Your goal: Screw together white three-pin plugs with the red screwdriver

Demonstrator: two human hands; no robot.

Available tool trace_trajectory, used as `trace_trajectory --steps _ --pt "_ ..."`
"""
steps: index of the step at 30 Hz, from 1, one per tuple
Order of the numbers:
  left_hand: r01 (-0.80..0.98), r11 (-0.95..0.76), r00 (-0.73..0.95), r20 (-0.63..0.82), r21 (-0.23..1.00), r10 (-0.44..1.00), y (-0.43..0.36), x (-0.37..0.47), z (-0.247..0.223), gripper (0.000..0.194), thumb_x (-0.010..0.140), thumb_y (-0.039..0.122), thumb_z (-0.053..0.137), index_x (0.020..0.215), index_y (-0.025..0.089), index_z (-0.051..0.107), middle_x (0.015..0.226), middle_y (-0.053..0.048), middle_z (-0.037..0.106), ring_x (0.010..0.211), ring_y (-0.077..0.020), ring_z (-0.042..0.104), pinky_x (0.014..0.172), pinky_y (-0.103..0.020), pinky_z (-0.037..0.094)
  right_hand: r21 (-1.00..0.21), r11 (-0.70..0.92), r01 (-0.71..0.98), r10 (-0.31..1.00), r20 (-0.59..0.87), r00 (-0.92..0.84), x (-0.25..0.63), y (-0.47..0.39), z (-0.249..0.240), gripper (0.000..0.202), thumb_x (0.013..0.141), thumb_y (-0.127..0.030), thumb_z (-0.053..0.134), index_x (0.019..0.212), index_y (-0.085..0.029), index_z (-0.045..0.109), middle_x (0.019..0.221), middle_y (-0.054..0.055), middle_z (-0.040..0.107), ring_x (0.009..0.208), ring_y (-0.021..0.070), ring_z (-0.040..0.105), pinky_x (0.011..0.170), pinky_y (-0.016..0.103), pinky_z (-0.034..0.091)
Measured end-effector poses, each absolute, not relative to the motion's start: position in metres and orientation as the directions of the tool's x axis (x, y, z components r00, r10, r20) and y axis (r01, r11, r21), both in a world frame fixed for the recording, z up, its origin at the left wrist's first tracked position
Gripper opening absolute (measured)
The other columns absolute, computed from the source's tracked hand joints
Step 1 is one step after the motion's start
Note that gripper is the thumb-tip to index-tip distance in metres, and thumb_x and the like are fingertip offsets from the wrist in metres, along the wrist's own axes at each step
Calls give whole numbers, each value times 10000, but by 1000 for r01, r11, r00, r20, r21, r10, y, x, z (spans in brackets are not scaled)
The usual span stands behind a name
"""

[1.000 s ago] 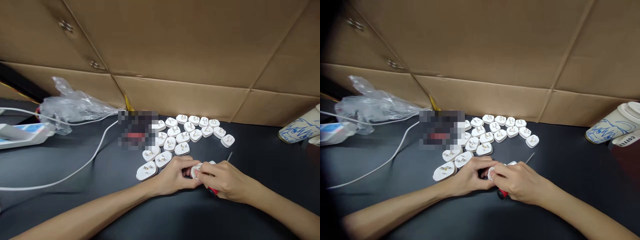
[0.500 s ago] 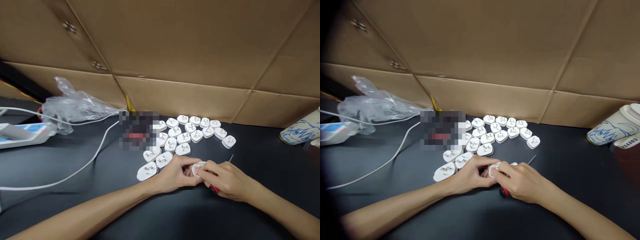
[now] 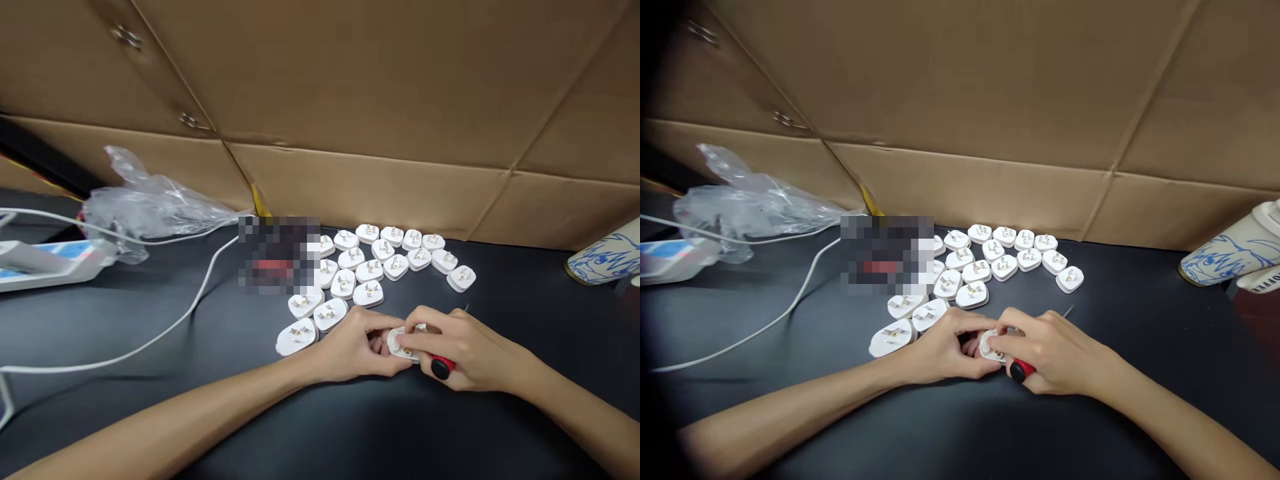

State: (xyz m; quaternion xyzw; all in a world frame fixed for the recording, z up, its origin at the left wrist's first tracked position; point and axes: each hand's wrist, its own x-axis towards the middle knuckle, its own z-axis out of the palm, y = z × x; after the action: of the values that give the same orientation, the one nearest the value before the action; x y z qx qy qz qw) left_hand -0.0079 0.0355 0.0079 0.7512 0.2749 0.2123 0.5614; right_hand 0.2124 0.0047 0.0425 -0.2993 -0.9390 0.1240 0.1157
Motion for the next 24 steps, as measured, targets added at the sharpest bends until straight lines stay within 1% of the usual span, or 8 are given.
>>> trace_trajectory --steps 3,5,10,14,17,20,22,24 --pt "182 -215 752 5 960 660 35 -8 7 221 798 249 687 645 149 562 562 70 425 527 -76 367 487 -197 292 -319 783 534 592 123 -796 212 8 45 423 790 -15 516 1145 -211 638 1034 38 652 664 91 591 537 222 361" --pt "177 -210 753 6 962 658 35 -8 8 216 791 255 700 650 148 578 558 70 435 524 -75 374 484 -193 300 -317 784 534 591 118 -798 212 10 46 451 763 17 506 1132 -206 637 1020 35 653 684 99 588 528 228 335" --pt "190 -217 752 0 958 659 35 -8 9 269 792 277 709 623 151 542 561 67 425 526 -76 365 484 -197 291 -313 810 496 552 124 -824 212 15 47 427 744 34 492 1066 -200 648 1001 30 661 652 92 558 512 234 302" --pt "174 -228 767 14 958 642 36 -9 8 196 789 262 713 682 144 600 577 62 441 537 -79 371 492 -194 305 -309 803 510 565 120 -817 212 10 47 397 803 -20 505 1129 -202 638 985 34 664 654 93 579 522 225 331" --pt "152 -213 769 20 965 638 36 -9 7 201 791 255 712 676 144 590 574 65 431 536 -76 357 490 -191 301 -302 776 554 612 147 -777 212 3 50 323 880 -127 524 1178 -205 621 967 33 646 645 98 579 530 227 355" --pt "142 -199 768 19 970 641 36 -10 8 219 805 274 702 677 145 581 576 66 416 542 -76 344 487 -192 288 -288 771 569 623 151 -767 213 0 52 286 900 -226 565 1181 -211 615 939 26 622 628 102 561 530 229 369" --pt "146 -194 768 13 970 641 36 -10 8 219 813 296 696 693 143 595 583 61 424 547 -80 353 488 -194 290 -272 786 556 601 123 -790 214 1 51 295 897 -220 575 1189 -211 605 942 24 609 619 103 545 538 228 387" --pt "163 -200 763 4 966 646 37 -10 9 224 817 311 688 698 138 610 587 55 437 548 -83 361 488 -198 292 -259 800 540 579 99 -810 214 2 47 322 897 -161 554 1214 -206 585 950 25 599 614 103 530 548 228 401"
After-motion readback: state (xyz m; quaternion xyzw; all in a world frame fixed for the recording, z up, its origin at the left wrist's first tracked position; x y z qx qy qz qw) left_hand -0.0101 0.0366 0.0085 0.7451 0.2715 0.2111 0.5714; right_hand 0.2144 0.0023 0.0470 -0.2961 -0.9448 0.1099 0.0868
